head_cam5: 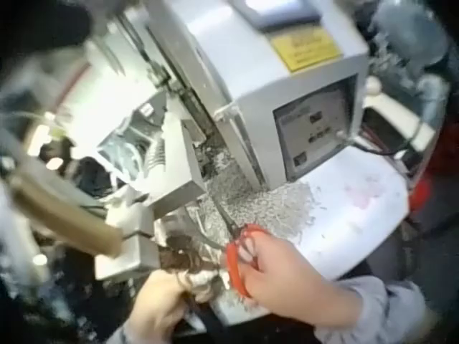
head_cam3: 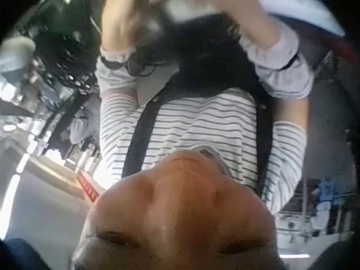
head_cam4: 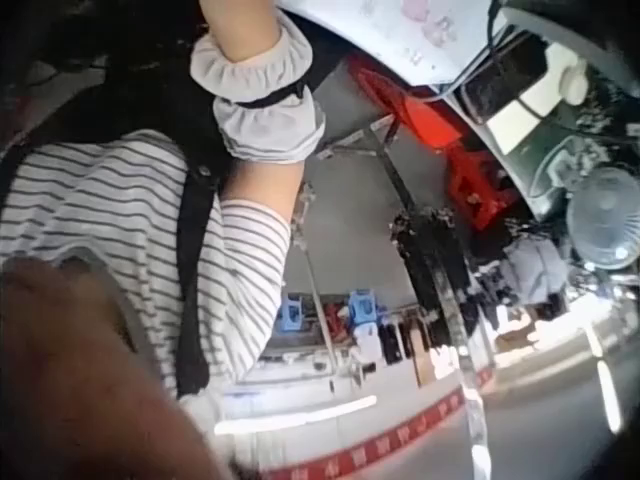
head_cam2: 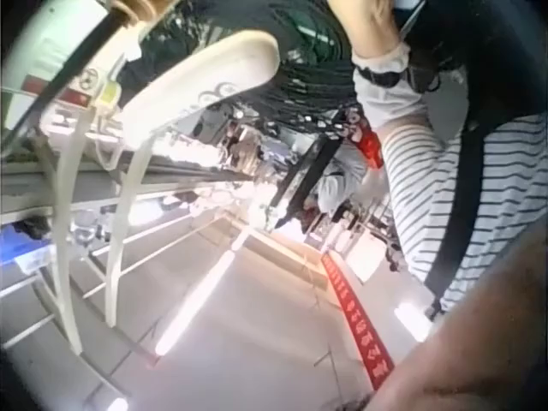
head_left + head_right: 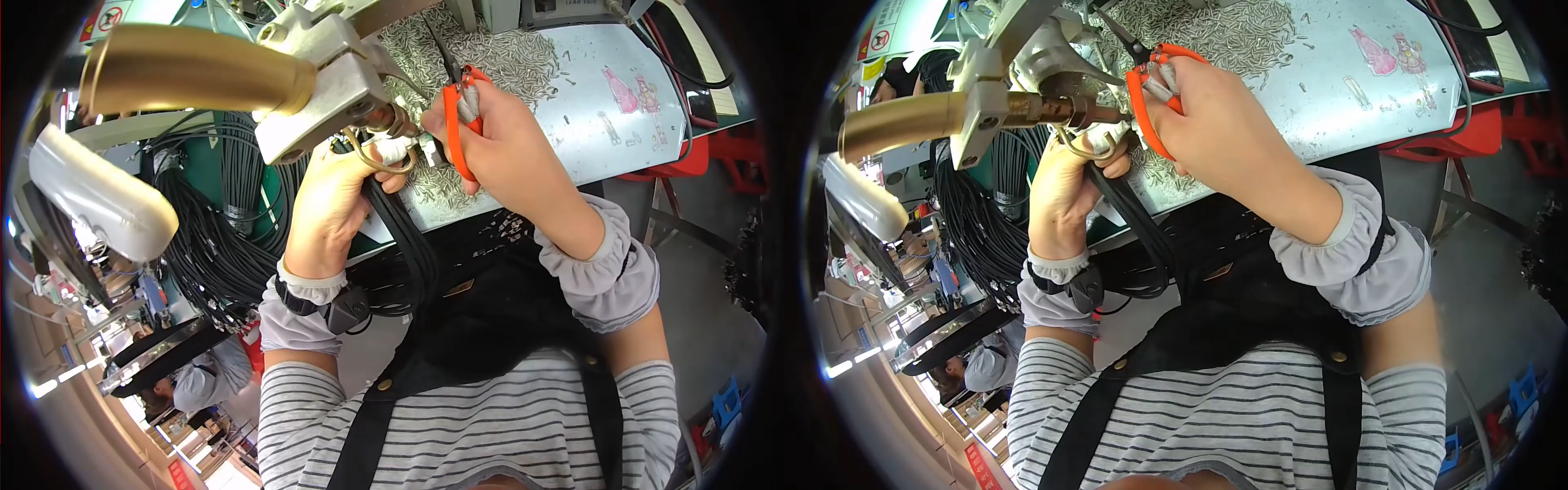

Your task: Trimming and stripping wires on an electronic component at a manufacturing workstation.

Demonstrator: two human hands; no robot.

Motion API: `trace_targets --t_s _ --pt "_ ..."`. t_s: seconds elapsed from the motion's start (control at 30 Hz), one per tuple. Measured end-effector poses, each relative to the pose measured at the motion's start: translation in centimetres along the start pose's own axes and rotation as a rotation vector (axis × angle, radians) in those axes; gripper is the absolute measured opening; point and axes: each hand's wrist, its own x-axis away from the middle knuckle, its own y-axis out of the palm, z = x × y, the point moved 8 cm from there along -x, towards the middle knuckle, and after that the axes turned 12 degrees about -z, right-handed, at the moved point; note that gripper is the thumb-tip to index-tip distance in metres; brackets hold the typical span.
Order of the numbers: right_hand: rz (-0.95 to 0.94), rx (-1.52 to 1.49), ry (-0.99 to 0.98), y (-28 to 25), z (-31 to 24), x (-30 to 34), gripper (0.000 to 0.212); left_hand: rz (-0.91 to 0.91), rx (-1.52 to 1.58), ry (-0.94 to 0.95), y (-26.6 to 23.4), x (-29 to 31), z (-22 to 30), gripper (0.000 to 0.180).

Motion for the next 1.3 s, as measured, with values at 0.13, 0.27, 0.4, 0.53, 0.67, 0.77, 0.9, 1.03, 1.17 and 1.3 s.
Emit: trace_targets --t_s 0.13,0.27,0.4,0.53,0.67,0.77,0.9,1.03,1.17,1.3 --pt "0.023 -0.005 -0.040 0.0 0.0 -0.1 0.012 -0.023 -0.089 -0.020 0.2 -0.1 0.2 0.019" --pt "0.063 0.010 -0.092 0.1 -0.4 0.1 0.012 0.059 -0.090 0.034 0.3 0.4 0.5 0.015" --pt "0.012 -0.088 -0.131 0.4 -0.2 1.5 0.011 0.025 -0.057 0.030 1.5 2.0 -0.3 0.010" --pt "0.086 0.159 -0.191 -0.5 -0.8 3.5 0.011 0.320 -0.061 0.085 1.2 4.8 -1.3 0.011" --pt "0.349 0.830 -0.595 1.3 -6.0 7.0 0.007 0.197 -0.410 0.197 2.9 6.1 -1.5 0.016" --pt "-0.010 0.193 -0.196 2.2 -2.6 4.7 0.009 0.153 -0.522 0.205 4.7 6.1 -2.4 0.023" --pt "0.232 0.578 -0.610 1.8 -4.3 6.2 0.017 0.074 -0.022 0.119 3.6 6.6 -3.1 0.026" --pt "0.210 0.973 -0.937 3.8 -6.2 8.9 0.022 0.081 -0.091 0.088 3.9 6.9 -2.9 0.026" --pt "0.201 0.777 -0.990 2.9 -4.4 8.8 0.024 0.160 -0.246 0.089 3.9 7.1 -2.5 0.027" --pt "0.162 0.601 -0.875 2.5 -3.8 8.0 0.023 0.155 -0.084 0.137 3.8 7.1 -2.6 0.025"
